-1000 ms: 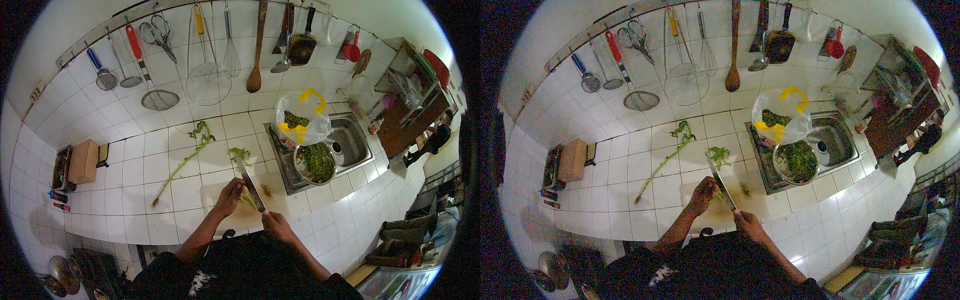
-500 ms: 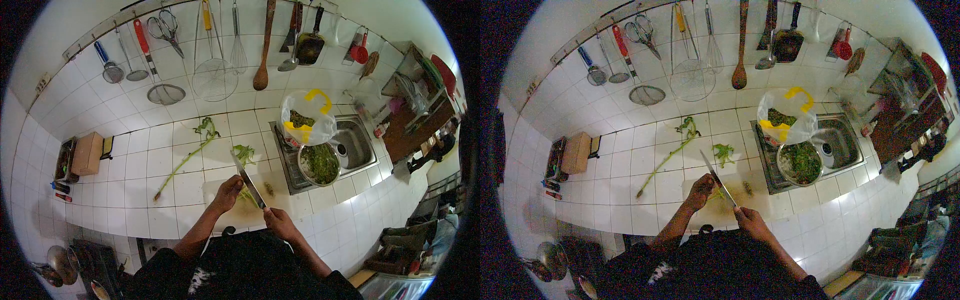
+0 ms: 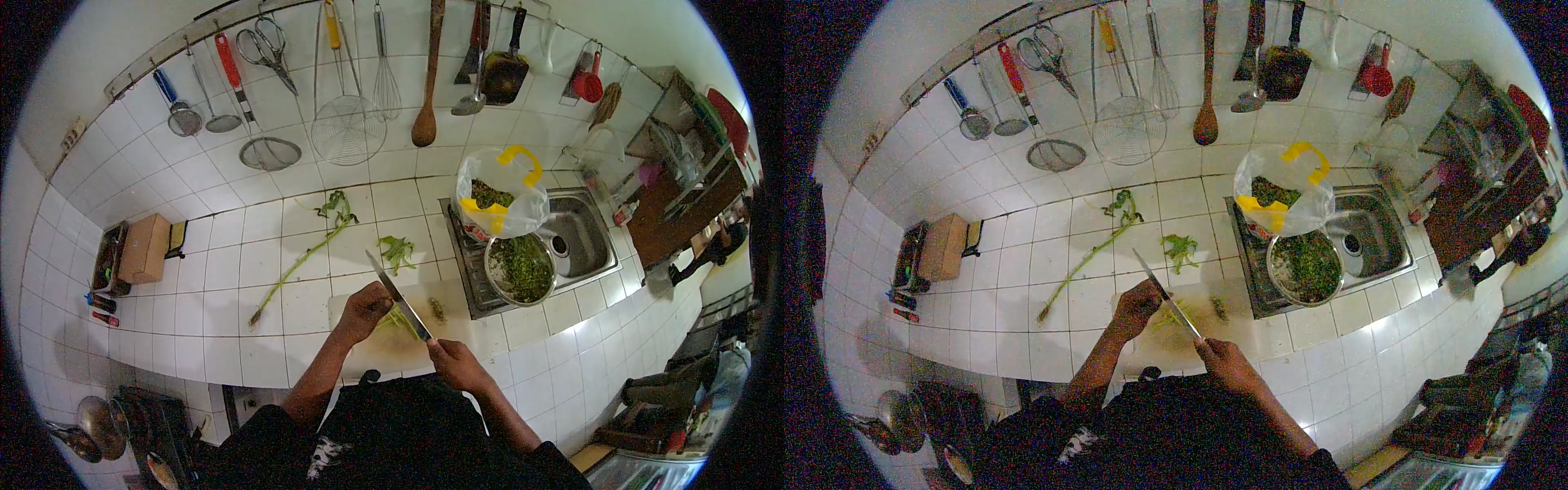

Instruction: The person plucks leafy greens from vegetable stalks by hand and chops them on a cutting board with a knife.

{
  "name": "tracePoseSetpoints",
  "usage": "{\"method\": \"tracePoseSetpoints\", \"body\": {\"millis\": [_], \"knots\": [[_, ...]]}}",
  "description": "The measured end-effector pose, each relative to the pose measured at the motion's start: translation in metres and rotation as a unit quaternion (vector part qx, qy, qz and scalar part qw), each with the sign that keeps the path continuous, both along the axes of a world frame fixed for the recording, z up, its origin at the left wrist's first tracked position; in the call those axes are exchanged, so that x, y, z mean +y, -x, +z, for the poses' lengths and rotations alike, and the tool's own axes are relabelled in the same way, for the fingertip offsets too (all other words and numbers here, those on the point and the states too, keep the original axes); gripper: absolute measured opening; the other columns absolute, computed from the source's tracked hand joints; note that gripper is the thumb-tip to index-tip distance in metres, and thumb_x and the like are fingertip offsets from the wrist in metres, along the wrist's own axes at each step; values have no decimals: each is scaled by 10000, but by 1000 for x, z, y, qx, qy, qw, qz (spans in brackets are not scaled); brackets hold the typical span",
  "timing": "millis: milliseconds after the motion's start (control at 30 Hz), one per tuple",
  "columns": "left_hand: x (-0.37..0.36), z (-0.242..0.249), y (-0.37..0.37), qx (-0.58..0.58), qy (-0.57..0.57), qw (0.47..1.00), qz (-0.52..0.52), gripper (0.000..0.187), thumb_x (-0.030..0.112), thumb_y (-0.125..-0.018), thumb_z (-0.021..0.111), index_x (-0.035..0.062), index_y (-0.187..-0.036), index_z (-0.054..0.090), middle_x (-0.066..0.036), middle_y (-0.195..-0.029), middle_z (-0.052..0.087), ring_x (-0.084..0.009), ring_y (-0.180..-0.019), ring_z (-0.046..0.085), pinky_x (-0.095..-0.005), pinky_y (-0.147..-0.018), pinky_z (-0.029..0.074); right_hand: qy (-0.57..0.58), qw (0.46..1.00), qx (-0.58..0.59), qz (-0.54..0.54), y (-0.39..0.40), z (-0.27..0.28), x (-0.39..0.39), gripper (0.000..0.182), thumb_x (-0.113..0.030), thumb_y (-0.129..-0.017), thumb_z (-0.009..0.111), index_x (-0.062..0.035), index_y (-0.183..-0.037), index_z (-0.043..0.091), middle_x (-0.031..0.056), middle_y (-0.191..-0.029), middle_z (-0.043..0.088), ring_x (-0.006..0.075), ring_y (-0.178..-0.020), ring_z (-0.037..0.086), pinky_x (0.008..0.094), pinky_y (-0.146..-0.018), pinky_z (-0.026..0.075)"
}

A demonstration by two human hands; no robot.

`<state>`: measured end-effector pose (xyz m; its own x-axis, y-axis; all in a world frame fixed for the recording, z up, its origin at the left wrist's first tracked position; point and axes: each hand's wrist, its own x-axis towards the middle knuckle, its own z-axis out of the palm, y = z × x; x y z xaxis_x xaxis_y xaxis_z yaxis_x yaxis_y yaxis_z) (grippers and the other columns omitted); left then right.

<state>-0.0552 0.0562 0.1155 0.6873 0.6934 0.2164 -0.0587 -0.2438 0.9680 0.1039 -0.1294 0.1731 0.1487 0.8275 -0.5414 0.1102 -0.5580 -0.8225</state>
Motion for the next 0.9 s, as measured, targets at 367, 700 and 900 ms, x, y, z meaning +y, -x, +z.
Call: {"method": "tracePoseSetpoints", "body": {"millis": [367, 700, 900], "knots": [[3, -9, 7, 30, 83, 991, -100, 247, 220, -858, 691, 4, -976, 679, -68, -998, 627, -165, -938, 567, -317, -845, 450, 6, 999, 2, 35, -7, 1, -10, 477, -462, -978, 430, -50, -744, 491, -24, -646, 415, 89, -603, 357, 295, -516, 320], [9, -5, 0, 8, 206, 978, -26, 347, 306, -724, 784, 7, -664, 616, -48, -720, 565, -176, -723, 584, -313, -690, 478, -8, 999, -21, 37, -3, -11, -14, 521, -497, -973, 405, -37, -741, 481, -3, -646, 413, 113, -628, 362, 311, -540, 336], [26, -22, 6, -70, 255, 961, -86, 238, 172, -715, 788, -2, -694, 627, -25, -713, 549, -116, -641, 493, -257, -565, 390, 10, 999, -23, 45, 2, -8, -12, 540, -505, -971, 404, -26, -736, 485, 5, -667, 432, 119, -649, 374, 315, -558, 349]]}}
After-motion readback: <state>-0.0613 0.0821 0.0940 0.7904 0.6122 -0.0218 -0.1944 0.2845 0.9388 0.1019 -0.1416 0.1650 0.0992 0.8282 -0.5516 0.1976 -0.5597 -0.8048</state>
